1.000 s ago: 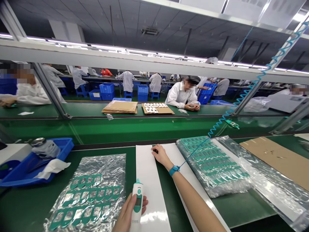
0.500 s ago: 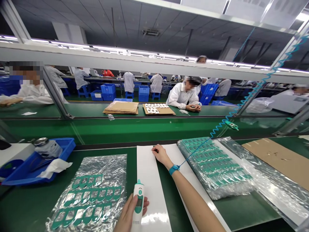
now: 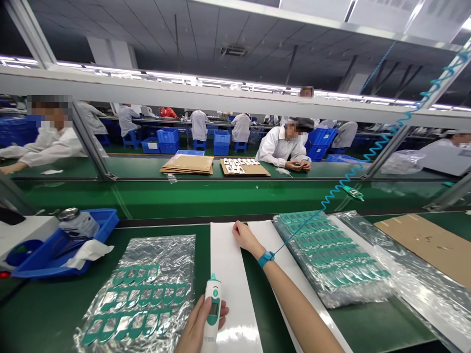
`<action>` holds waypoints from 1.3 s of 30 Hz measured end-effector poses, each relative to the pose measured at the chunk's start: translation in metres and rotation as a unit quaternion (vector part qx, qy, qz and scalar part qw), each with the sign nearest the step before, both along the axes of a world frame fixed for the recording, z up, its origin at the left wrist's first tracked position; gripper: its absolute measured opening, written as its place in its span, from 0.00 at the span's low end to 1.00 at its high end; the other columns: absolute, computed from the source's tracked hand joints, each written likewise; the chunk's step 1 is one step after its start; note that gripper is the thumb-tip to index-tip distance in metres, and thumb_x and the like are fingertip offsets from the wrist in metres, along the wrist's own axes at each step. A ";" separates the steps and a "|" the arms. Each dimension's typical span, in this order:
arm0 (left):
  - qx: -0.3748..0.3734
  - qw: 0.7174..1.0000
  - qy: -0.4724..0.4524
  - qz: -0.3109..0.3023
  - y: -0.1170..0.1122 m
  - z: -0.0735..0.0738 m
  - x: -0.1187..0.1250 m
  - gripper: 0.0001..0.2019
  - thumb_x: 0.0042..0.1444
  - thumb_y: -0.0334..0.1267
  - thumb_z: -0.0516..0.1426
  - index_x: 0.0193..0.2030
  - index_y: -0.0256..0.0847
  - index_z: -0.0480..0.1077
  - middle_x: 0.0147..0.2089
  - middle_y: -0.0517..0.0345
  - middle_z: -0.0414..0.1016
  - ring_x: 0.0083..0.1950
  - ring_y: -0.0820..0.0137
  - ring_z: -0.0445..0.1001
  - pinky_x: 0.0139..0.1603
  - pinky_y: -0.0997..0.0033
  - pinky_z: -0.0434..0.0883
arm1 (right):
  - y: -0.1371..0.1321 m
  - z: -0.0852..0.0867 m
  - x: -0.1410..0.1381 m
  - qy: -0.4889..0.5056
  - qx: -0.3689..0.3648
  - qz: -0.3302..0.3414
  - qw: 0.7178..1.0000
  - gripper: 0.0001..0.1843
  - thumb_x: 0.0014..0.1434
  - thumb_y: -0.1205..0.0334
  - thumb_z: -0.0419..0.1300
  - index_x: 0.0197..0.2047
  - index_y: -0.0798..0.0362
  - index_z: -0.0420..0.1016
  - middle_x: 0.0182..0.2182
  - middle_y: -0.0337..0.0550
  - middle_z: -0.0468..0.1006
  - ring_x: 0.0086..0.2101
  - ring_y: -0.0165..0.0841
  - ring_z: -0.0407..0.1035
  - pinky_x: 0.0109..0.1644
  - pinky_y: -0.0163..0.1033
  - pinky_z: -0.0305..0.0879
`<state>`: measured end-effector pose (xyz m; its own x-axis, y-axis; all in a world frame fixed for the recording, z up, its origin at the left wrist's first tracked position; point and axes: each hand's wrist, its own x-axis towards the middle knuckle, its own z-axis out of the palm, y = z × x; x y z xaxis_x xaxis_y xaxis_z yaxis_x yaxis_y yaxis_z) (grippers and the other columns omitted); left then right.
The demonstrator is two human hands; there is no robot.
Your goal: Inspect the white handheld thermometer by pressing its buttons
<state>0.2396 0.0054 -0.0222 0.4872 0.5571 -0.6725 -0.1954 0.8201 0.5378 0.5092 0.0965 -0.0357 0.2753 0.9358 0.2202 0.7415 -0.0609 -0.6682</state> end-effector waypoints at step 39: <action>0.113 0.982 -0.093 0.120 0.018 0.047 -0.060 0.22 0.56 0.57 0.53 0.33 0.36 0.70 0.23 0.56 0.73 0.23 0.71 0.68 0.27 0.71 0.65 | -0.083 0.088 -0.207 0.457 -0.041 0.147 0.876 0.16 0.55 0.50 0.64 0.29 0.54 0.68 0.20 0.34 0.68 0.18 0.26 0.63 0.21 0.32 0.60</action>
<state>0.1799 0.0231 0.0246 0.4265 0.7951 -0.4311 -0.4801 0.6030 0.6371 0.3026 0.0138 0.0527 0.0465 0.9982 -0.0379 -0.1087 -0.0326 -0.9935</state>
